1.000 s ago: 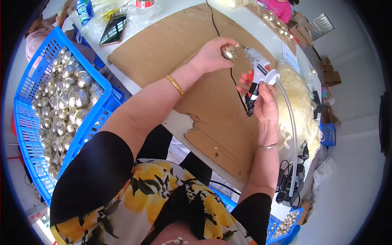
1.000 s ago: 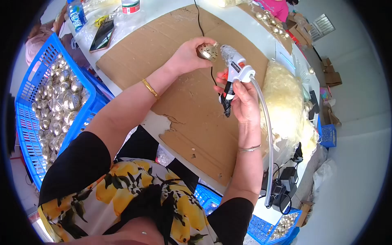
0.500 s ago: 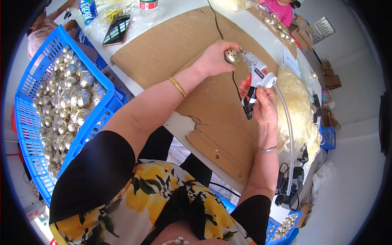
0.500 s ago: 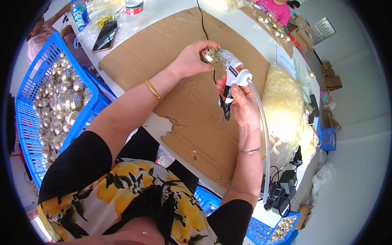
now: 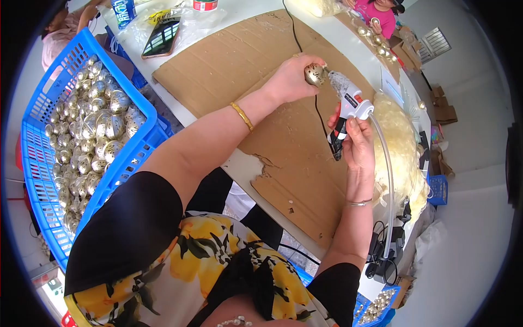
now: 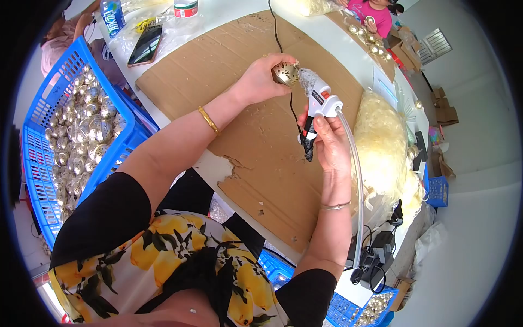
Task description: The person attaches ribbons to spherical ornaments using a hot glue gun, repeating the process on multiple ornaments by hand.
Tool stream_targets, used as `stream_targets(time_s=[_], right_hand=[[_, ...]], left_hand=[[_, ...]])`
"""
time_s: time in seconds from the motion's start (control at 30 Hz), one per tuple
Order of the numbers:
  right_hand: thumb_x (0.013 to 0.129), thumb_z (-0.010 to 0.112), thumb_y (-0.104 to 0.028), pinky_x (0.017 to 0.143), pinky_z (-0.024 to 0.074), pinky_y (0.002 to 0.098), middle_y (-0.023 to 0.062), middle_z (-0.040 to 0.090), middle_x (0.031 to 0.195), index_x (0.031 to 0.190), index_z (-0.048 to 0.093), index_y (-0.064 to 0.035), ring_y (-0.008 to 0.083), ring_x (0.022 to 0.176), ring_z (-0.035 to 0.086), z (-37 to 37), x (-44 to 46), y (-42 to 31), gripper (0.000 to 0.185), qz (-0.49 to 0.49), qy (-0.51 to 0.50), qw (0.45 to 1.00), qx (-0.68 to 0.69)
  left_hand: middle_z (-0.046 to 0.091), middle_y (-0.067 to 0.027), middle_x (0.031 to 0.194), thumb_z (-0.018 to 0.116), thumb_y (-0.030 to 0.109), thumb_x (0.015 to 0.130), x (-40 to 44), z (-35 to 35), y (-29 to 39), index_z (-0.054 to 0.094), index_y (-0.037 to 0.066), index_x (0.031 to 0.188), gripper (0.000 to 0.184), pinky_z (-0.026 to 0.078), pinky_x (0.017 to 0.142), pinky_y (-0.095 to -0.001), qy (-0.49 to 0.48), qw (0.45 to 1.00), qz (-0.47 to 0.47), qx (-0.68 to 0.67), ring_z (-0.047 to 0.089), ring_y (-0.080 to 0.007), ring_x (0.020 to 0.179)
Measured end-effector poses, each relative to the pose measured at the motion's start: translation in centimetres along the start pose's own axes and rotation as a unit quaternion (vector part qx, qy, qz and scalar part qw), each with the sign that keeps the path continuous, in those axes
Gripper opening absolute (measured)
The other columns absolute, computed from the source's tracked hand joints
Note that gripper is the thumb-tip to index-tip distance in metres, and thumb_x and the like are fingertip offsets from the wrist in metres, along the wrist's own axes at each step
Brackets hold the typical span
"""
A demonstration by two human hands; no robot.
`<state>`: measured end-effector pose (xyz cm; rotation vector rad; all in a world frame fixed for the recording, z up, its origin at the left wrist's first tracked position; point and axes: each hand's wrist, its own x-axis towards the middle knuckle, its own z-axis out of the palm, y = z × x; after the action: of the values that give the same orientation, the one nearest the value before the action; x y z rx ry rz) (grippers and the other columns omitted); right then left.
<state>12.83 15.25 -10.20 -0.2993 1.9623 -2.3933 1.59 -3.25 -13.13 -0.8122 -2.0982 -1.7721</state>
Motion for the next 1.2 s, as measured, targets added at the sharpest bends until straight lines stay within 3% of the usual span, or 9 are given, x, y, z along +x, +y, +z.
stream_targets(time_s=[0.6, 1.2], right_hand=[[0.085, 0.063, -0.021, 0.075, 0.0489, 0.0298, 0.0084, 0.062, 0.100, 0.113, 0.054, 0.0027, 0.0169, 0.081, 0.061, 0.07, -0.15, -0.37, 0.038, -0.013, 0.020, 1.000, -0.010], [0.085, 0.063, -0.024, 0.068, 0.0472, 0.0243, 0.0090, 0.064, 0.085, 0.108, 0.057, 0.0045, 0.0139, 0.077, 0.060, -0.07, -0.18, -0.59, 0.038, -0.004, 0.064, 0.996, -0.063]], left_hand=[[0.059, -0.0122, 0.097, 0.070, 0.005, 0.062, -0.27, -0.19, 0.84, 0.057, 0.005, 0.108, 0.048, 0.048, 0.080, -0.0324, 0.021, 0.997, 0.030, 0.062, 0.059, -0.0257, 0.089], [0.058, -0.0131, 0.100, 0.071, 0.004, 0.061, -0.16, -0.04, 0.69, 0.057, 0.004, 0.108, 0.049, 0.048, 0.080, -0.0327, 0.052, 0.996, 0.044, 0.064, 0.059, -0.0268, 0.090]])
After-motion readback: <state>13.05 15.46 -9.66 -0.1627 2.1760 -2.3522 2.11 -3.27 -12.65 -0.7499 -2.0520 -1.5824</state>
